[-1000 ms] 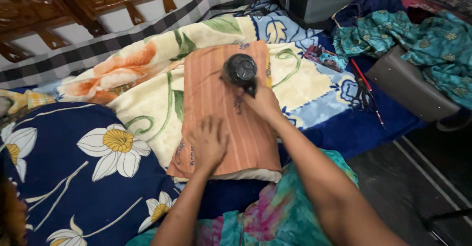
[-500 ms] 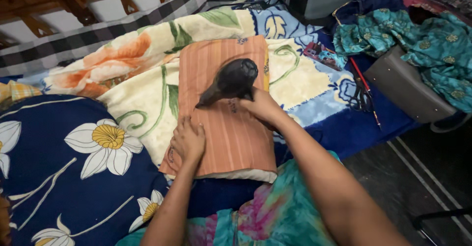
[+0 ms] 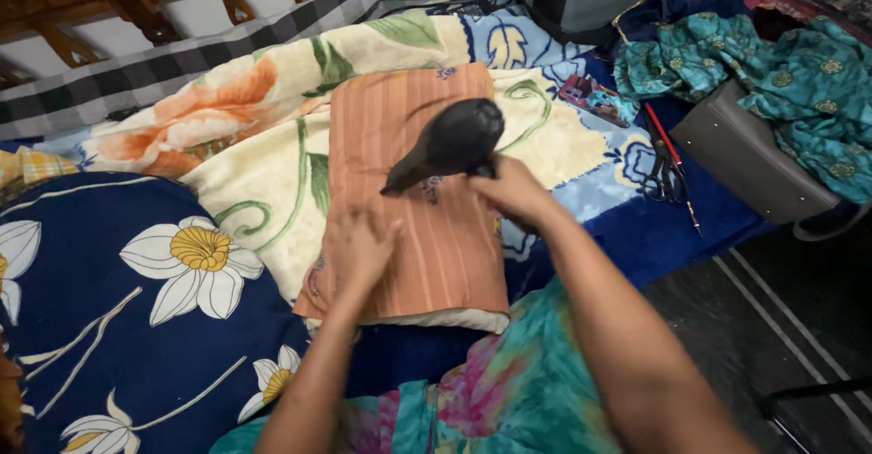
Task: The person uses a hairdryer to dry two different patterned fabrics on a bed, moving the dryer across the material while using their hand to smooth it.
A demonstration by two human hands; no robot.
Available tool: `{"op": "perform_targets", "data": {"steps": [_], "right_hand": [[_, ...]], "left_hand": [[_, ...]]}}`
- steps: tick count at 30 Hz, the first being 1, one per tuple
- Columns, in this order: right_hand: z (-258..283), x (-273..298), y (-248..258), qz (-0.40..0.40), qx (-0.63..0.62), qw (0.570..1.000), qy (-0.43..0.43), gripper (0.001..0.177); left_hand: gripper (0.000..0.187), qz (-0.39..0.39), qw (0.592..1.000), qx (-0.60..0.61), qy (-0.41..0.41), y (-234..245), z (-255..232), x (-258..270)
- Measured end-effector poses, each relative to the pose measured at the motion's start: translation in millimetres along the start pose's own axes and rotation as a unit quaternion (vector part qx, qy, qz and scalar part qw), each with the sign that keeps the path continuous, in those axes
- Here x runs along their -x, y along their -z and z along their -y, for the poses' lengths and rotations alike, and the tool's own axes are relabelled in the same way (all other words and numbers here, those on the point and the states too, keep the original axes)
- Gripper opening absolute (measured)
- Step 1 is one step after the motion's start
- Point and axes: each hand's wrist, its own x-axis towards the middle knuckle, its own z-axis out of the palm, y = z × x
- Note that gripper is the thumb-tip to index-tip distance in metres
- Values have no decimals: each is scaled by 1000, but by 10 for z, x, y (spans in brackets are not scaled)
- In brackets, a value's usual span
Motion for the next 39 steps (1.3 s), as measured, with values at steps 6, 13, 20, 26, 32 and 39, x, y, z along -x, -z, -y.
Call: {"op": "perform_targets", "data": {"steps": [6, 13, 20, 26, 32, 39], "right_hand": [[24, 250, -946, 67, 341, 927, 139, 62], [-539, -604, -735, -29, 69, 993, 86, 58], [-965, -698, -756, -259, 29, 954, -151, 78], [-615, -757, -638, -107, -423, 885, -160, 44], [-8, -436, -188, -198, -477, 856, 22, 34], [237, 10, 959, -312, -556, 693, 337, 44]], "left_hand": [[65, 76, 791, 607, 12, -463, -211, 46], [31, -30, 669, 735, 106, 290, 125, 214], [17, 15, 565, 801, 198, 370, 818, 15], [18, 5, 536, 819, 208, 207, 957, -136], [21, -23, 554, 805, 210, 176, 1132, -226], [18, -5, 572, 796, 199, 133, 1126, -224]]}}
